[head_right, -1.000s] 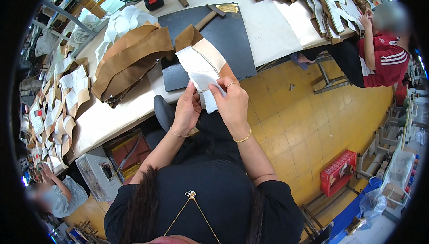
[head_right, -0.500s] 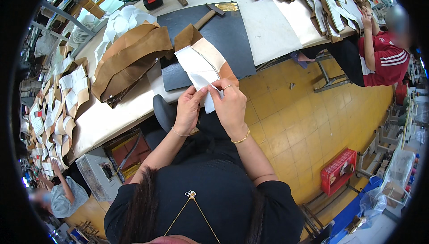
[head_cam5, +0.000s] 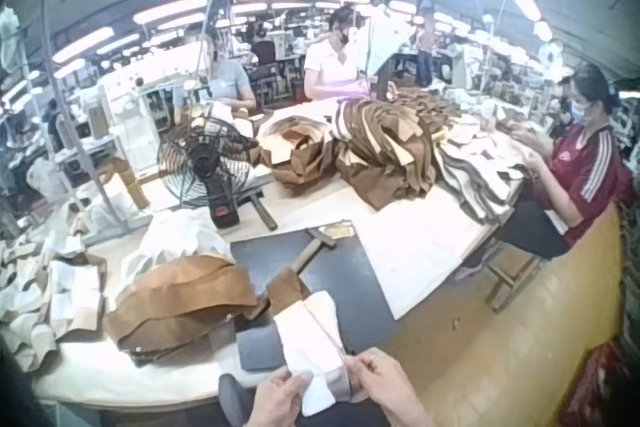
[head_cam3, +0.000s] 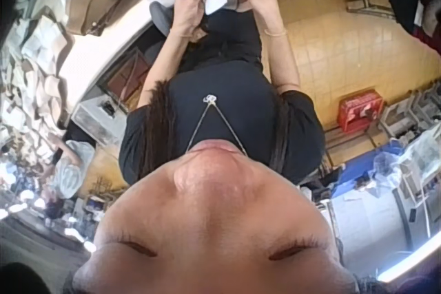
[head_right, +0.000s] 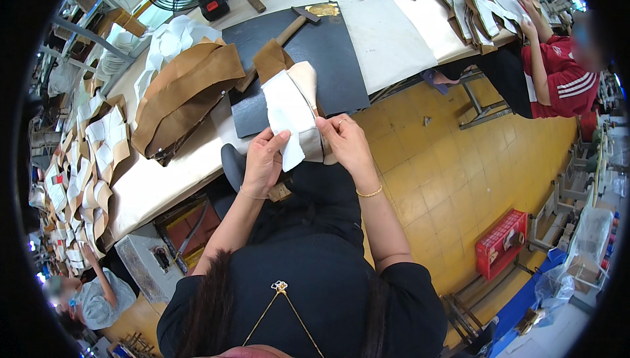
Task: The person repeatedly picks up shoe parts, places them on a curved wooden last, and uses a hammer to tap the edges into shape. They then remove the shaped parts and set them aside, continuing the cycle with additional pieces.
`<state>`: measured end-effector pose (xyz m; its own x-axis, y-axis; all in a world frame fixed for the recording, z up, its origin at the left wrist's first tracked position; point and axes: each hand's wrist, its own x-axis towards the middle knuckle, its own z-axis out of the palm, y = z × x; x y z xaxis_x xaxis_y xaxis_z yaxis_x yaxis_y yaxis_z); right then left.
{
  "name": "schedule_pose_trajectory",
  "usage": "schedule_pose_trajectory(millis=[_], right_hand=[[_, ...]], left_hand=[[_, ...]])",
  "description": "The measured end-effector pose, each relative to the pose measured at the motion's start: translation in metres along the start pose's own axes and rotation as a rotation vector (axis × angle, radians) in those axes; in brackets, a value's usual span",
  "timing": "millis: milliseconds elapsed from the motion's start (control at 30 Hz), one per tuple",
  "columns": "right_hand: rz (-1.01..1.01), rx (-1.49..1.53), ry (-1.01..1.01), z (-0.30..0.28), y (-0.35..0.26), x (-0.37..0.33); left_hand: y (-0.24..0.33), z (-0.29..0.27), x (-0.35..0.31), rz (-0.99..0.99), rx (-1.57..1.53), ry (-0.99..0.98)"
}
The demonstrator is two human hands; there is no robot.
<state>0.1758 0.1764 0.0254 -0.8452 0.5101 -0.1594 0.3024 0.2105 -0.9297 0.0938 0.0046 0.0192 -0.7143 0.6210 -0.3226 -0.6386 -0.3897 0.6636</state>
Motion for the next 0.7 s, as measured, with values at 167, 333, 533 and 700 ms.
schedule_pose_trajectory(millis=[167,333,533,700], right_hand=[[0.089,0.483,-0.082,0.009,0.010,0.002],[0.022,0.589,-0.024,0.020,0.002,-0.007],[0.010,0.480,-0.059,0.005,-0.001,-0.007],[0.002,0.496,-0.082,0.004,-0.008,-0.010]], left_hand=[[0.001,-0.002,-0.003,0.044,0.080,0.029],[-0.002,-0.013,-0.006,0.120,0.396,0.065],[0.018,-0.007,0.000,-0.142,0.083,-0.110],[0.014,-0.004,0.005,-0.159,0.061,-0.115]])
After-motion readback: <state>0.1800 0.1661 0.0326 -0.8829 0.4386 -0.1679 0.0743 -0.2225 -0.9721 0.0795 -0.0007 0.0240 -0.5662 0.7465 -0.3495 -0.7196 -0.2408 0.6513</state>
